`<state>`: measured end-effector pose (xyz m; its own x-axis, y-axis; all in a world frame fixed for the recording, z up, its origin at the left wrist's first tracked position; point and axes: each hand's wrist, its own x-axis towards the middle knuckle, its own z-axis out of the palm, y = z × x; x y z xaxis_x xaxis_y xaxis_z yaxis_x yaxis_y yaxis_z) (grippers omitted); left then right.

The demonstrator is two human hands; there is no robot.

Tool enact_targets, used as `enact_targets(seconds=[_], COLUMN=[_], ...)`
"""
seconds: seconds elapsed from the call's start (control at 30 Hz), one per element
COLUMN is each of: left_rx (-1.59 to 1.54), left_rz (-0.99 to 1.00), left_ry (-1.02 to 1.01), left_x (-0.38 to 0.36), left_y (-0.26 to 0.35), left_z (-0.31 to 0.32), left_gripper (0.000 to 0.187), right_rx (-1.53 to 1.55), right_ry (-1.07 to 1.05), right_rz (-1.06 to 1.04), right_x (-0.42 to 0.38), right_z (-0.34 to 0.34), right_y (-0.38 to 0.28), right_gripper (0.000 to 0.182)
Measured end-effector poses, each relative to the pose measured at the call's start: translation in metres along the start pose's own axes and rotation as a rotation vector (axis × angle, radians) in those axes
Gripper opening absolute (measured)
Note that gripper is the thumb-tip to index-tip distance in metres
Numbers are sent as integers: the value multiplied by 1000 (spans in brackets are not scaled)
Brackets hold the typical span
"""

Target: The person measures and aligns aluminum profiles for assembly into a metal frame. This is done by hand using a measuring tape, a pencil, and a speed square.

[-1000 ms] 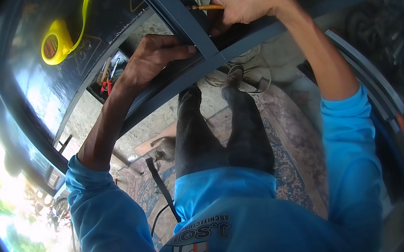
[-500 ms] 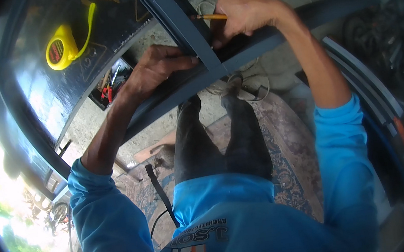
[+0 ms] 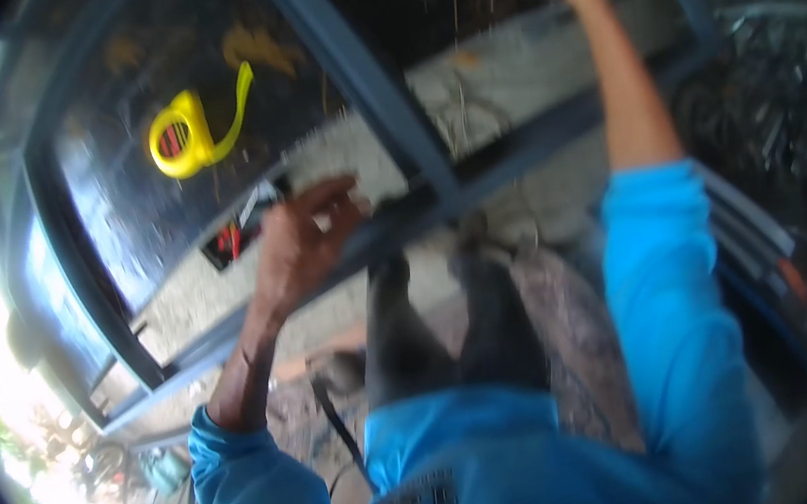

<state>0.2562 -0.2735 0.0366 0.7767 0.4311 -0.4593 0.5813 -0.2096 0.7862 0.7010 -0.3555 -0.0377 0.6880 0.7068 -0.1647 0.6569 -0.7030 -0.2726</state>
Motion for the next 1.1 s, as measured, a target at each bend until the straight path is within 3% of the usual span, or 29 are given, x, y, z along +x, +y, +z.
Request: enact_targets(seconds=[0.03,0.07,0.1,0.17,0.2,0.23,0.3,0.33,0.37,0.43,0.47,0.5,0.53,0.57,0.6,0.67,0.83,1.03,1.1], left_rx=[-13,133,135,208,259,256,297,327,326,187,234,234,232,229,135,85,510,597,579], left_rz=[32,98,98,251,295,283,370,419,413,511,562,557,630,704,793,755,592,541,605], left_ry=[102,148,156,232,213,204,178,174,167,232,289,283,327,368,367,252,-41,-92,-138], left_x=[-10,-20,-24,-36,-38,-41,-39,-36,-37,-36,-36,-38,-40,-43,-42,-51,-48,-32,-27], left_y=[4,7,6,4,0,-1,-4,-8,-8,-7,-14,-18,-21,-24,-31,-36,-9,-6,-10], left_z=[0,-2,1,13,18,24,31,34,35,37,37,36,34,33,36,35,41,43,43], left_gripper=[35,41,41,49,63,63,75,90,90,98,108,108,108,108,107,102,88,96,94], right_rx=[0,88,304,503,550,594,690,649,605,827,995,984,1048,968,1060,1216,1188,1192,1246], right_ry=[-148,-138,-179,-252,-108,27,88,191,291,159,89,9,76,-65,-104,-234,-346,-376,-367], right_rz=[5,340,369,130,122,121,114,61,11,179,143,157,90,59,115,289,301,310,342], right_x=[8,-42,-37,-45,-54,-70,-115,-141,-172,-251,-286,-317,-346,-374,-397,-430,-439,-428,-428], right_z=[3,-48,-47,-56,-65,-76,-101,-99,-95,-100,-85,-71,-44,-31,-15,17,48,58,58], right_y=[8,-59,-49,-29,-34,-36,-34,-28,-23,-46,-48,-56,-69,-74,-90,-106,-110,-106,-106], right_gripper=[38,31,29,24,20,17,18,23,35,29,26,20,16,13,12,12,15,16,16])
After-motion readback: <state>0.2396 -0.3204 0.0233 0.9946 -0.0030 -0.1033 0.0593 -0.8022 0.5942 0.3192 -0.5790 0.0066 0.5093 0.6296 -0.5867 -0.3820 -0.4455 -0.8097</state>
